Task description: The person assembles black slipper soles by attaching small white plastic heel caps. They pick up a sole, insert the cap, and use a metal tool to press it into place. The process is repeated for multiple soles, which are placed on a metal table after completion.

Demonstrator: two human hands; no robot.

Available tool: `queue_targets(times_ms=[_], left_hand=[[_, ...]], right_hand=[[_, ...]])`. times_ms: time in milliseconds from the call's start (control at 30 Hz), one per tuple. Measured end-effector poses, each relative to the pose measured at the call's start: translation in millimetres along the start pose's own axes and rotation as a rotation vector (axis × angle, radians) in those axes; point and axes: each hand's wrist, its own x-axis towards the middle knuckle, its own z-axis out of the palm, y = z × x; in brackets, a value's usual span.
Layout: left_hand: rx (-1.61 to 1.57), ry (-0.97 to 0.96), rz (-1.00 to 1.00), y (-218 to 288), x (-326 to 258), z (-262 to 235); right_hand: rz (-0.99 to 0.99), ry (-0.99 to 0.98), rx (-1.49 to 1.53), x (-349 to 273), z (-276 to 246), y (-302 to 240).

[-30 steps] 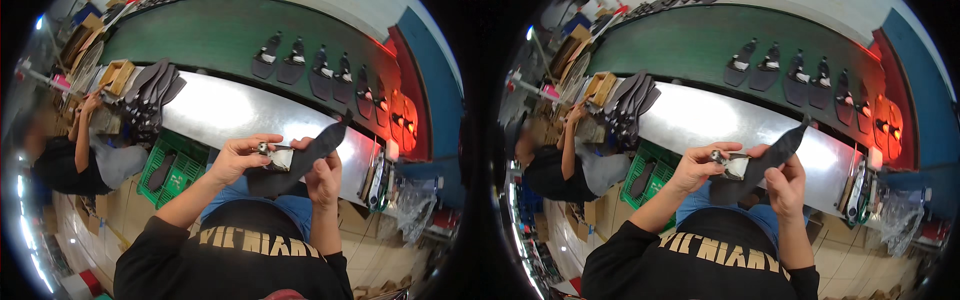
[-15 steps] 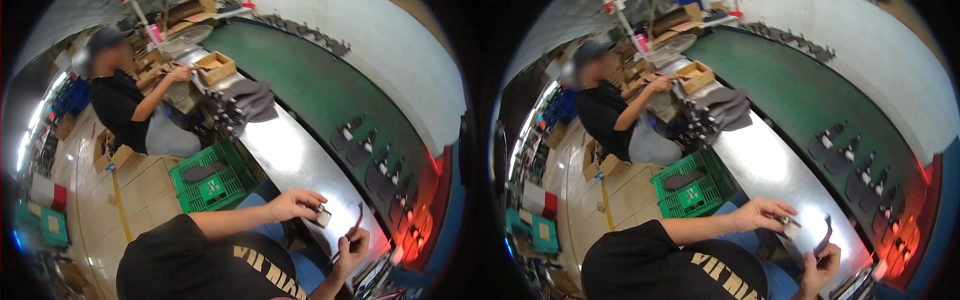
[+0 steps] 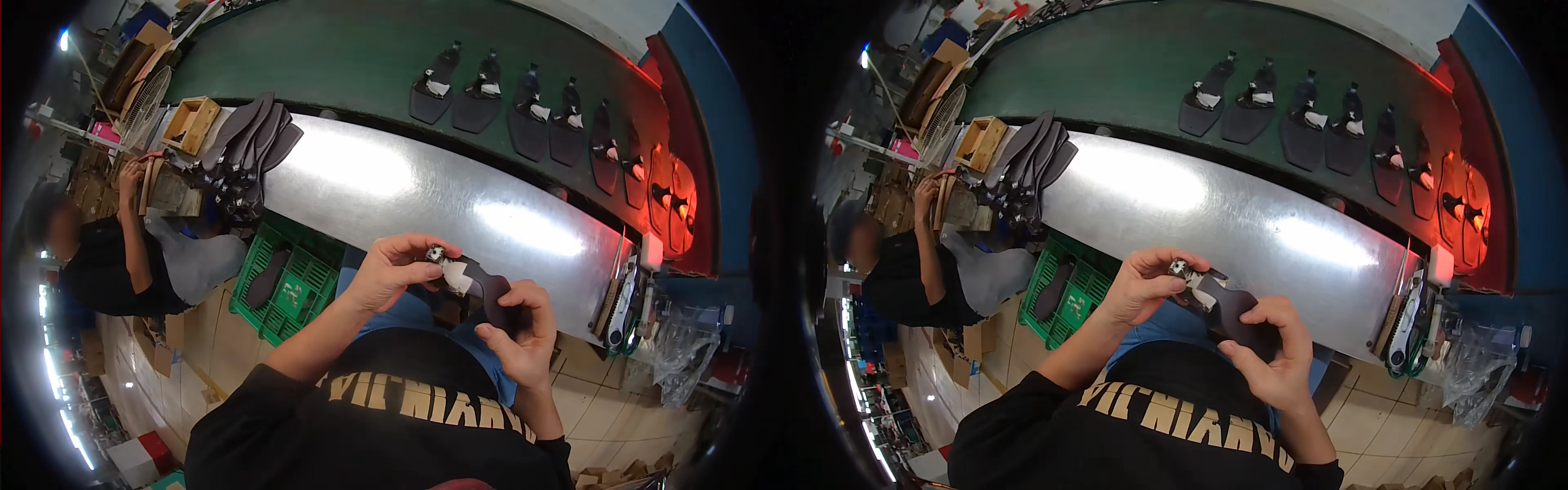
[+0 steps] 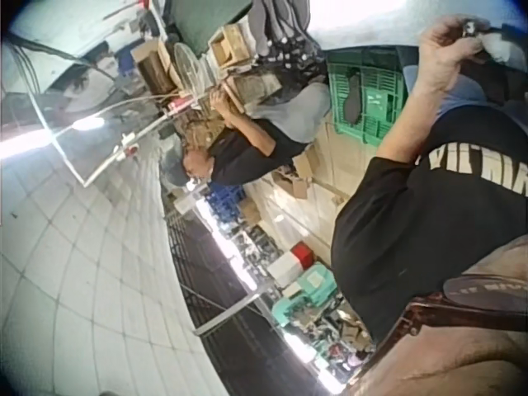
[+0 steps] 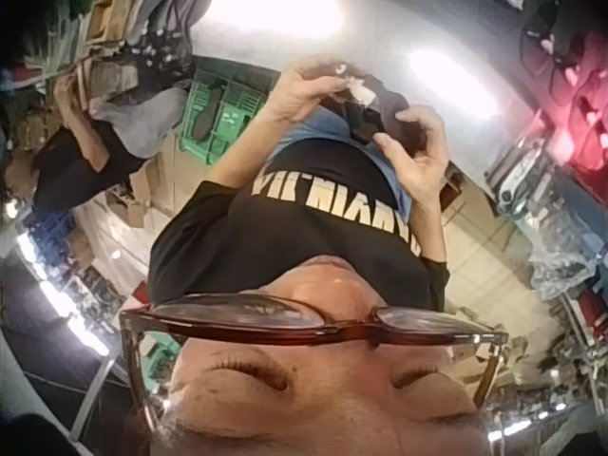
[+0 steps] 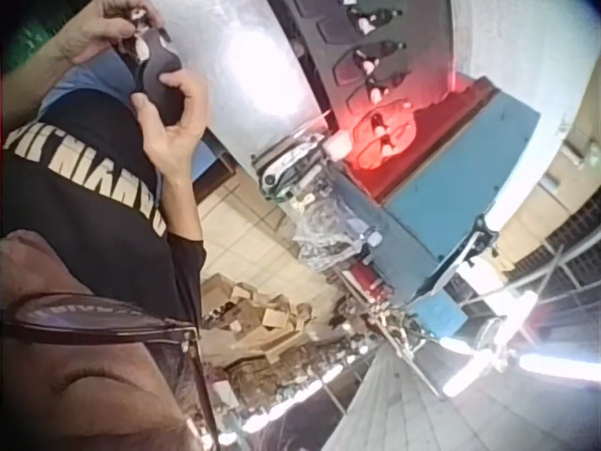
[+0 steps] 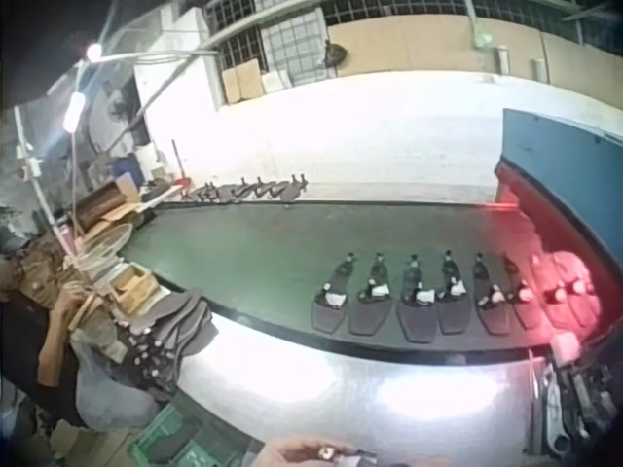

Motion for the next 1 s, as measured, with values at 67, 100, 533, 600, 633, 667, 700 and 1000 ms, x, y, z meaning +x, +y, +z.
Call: queue_targets(times_ms=[67,100,533,600,633,667,700,1000], left_hand=[[0.011,0.005,-0.004,-1.4,0.5,-2.5],[0.009,0.001,-0.014,-1.0,0.7,-2.9],[0.000,-0.080,0.005,-3.4,7.7,-0.4],[-0.003,-0.081,-0.005,-2.7,8.0,-0.2],[-0.004,-0.083,0.006,-3.5,8.4,-0.6],[-0.004,-0.084,0.016,-4.0,8.5,-0.8],[-0.004,-0.084,0.018,-3.7,8.6,-0.5],[0.032,-0.095,-0.008,-1.1,7.9,-0.1]], right_hand=[[-0.005,-0.011,-0.074,0.8,4.1,0.6],[-0.009,-0.019,-0.112,2.0,5.2,1.3],[0.007,-0.016,-0.235,7.9,10.1,4.0],[-0.001,-0.009,-0.227,7.4,10.5,6.3],[0.000,-0.011,-0.226,7.8,10.5,5.9],[0.001,-0.014,-0.225,8.3,10.4,5.1],[0.002,-0.016,-0.223,8.7,10.3,4.7],[-0.043,-0.051,-0.254,11.0,7.1,4.1]])
